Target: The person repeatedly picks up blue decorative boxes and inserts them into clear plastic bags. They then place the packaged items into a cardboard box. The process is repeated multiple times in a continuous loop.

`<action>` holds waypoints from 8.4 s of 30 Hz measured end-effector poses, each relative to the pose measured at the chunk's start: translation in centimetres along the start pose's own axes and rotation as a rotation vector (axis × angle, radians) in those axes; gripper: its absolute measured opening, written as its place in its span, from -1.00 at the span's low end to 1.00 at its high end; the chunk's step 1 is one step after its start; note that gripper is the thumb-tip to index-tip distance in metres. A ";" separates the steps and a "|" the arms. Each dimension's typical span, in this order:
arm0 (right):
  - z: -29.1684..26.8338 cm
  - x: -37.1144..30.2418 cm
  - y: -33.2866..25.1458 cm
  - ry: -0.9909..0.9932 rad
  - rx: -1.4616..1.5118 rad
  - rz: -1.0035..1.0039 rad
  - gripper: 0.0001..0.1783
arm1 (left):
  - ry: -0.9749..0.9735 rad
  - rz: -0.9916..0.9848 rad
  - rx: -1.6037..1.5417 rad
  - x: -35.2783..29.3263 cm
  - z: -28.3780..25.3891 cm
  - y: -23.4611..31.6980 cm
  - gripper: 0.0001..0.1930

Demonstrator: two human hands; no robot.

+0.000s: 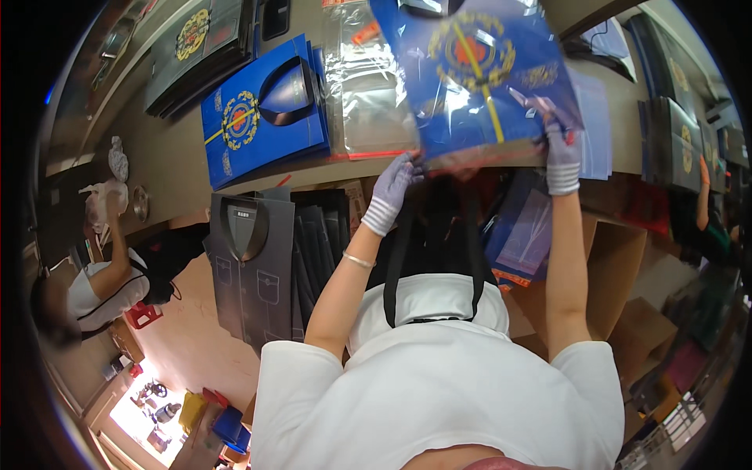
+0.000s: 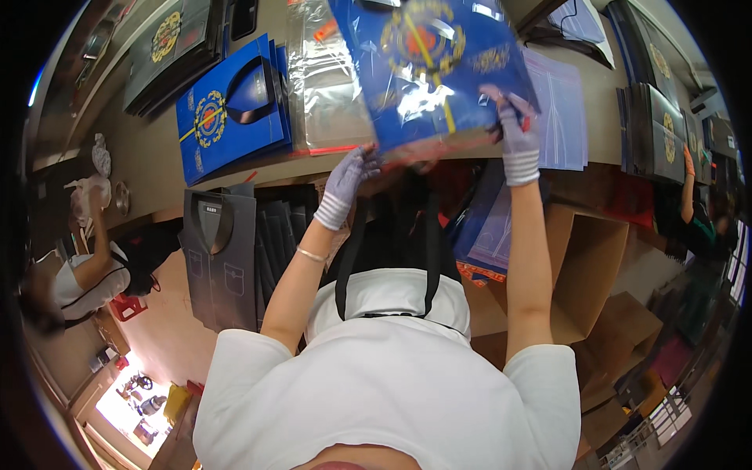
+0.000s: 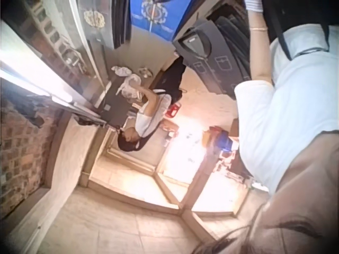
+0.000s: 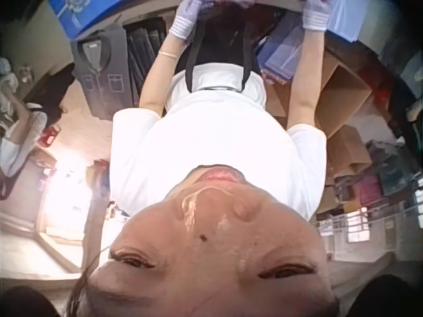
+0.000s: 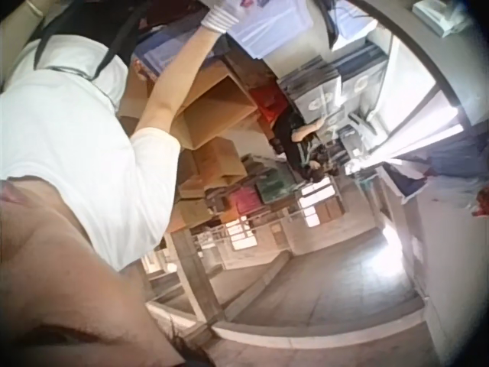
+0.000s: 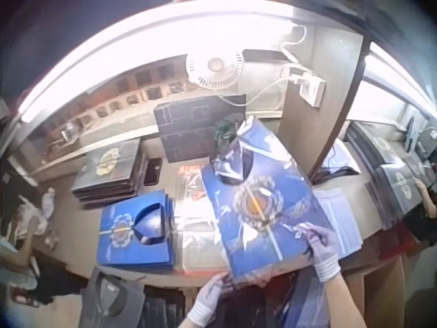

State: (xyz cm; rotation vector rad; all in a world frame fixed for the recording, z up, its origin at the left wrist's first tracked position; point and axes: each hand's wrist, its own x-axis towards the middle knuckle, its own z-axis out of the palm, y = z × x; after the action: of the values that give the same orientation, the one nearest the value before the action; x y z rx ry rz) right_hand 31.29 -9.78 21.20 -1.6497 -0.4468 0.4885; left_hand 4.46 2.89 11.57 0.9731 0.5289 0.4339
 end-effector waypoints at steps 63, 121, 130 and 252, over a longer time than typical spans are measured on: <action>7.5 -10.4 12.9 -0.634 -0.563 -0.110 -0.83 | 0.480 -0.531 0.174 -3.4 -9.2 -7.3 -0.70; 9.0 3.2 0.7 -0.273 -0.664 -0.258 -0.55 | 0.344 0.076 -0.477 1.8 -9.2 -3.4 -0.37; -22.9 -5.8 -13.0 -0.313 -0.708 0.014 -0.64 | 0.301 0.037 -0.523 1.6 -9.2 -3.7 -0.39; -7.5 -20.6 2.7 0.247 -0.277 0.098 -0.75 | 0.380 0.393 1.005 13.3 -5.7 11.3 -0.78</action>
State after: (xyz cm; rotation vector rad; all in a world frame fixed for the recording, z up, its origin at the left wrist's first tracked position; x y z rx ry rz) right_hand 18.28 -27.62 20.67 -1.9776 -0.2585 0.2971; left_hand 10.27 19.79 15.71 1.9995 0.9395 0.7344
